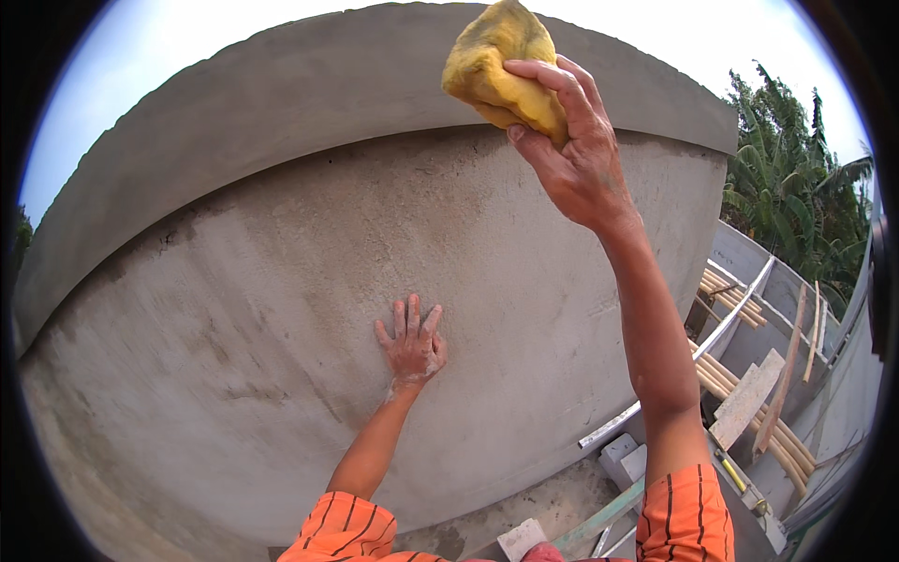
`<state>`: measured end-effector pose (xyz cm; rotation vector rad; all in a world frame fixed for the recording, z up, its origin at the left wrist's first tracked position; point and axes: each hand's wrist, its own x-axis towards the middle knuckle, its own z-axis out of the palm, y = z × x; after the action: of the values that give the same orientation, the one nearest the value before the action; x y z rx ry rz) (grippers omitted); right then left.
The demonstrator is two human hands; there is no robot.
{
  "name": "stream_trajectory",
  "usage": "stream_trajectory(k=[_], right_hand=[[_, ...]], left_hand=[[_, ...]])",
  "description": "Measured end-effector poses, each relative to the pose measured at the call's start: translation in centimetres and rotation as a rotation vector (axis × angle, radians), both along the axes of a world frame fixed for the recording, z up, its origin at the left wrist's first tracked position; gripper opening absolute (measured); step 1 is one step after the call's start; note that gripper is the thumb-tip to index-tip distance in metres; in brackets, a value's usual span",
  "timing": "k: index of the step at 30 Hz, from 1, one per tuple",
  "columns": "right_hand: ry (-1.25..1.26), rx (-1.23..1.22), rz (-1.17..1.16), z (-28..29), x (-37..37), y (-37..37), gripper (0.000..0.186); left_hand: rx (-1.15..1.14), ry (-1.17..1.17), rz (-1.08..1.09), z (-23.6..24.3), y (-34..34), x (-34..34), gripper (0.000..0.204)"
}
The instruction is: The person smooths a curved concrete wall using a yellow sponge, repeatedly dipping it into a bucket of water to clean the surface. They use their left hand to steady themselves against the wall while working with the sponge in their right hand.
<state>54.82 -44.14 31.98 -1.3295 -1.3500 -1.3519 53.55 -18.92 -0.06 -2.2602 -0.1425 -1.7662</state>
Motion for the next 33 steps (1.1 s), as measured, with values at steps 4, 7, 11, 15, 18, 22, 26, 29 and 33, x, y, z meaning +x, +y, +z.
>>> stream_trajectory(k=[4, 7, 11, 15, 18, 22, 26, 29, 33], right_hand=[[-0.575, -0.003, -0.159, 9.2, -4.5, 12.1, 0.037], [-0.666, -0.261, -0.329, 11.3, -7.3, 18.5, 0.031], [-0.616, -0.329, -0.446, 12.8, -5.3, 17.5, 0.034], [-0.532, -0.241, -0.500, 12.9, 3.5, 9.4, 0.040], [-0.429, -0.305, -0.363, 13.0, 9.7, -0.3, 0.053], [-0.428, -0.067, -0.671, 11.4, 21.9, -10.5, 0.059], [-0.108, -0.051, -0.978, 9.6, 30.3, -22.3, 0.058], [0.213, 0.149, -1.031, 7.9, 37.1, -30.7, 0.051], [0.209, 0.170, -0.550, 6.8, 40.4, -33.2, 0.049]], left_hand=[[0.028, -0.027, -0.039, 0.7, -2.0, 1.7, 0.068], [0.011, 0.002, 0.010, 0.2, -1.7, 1.6, 0.066], [0.006, -0.020, 0.066, 0.0, -1.3, 1.4, 0.061], [0.030, -0.051, 0.080, -0.4, -0.9, 1.0, 0.058], [0.064, -0.076, 0.100, -0.1, -0.7, 0.9, 0.055], [0.088, -0.075, 0.113, 0.0, -0.7, 1.2, 0.050], [0.084, -0.077, 0.116, 0.4, -1.4, 1.2, 0.047], [0.092, -0.083, 0.102, 0.8, -1.5, 1.4, 0.047], [0.058, -0.087, 0.092, 0.4, -1.6, 1.5, 0.048]])
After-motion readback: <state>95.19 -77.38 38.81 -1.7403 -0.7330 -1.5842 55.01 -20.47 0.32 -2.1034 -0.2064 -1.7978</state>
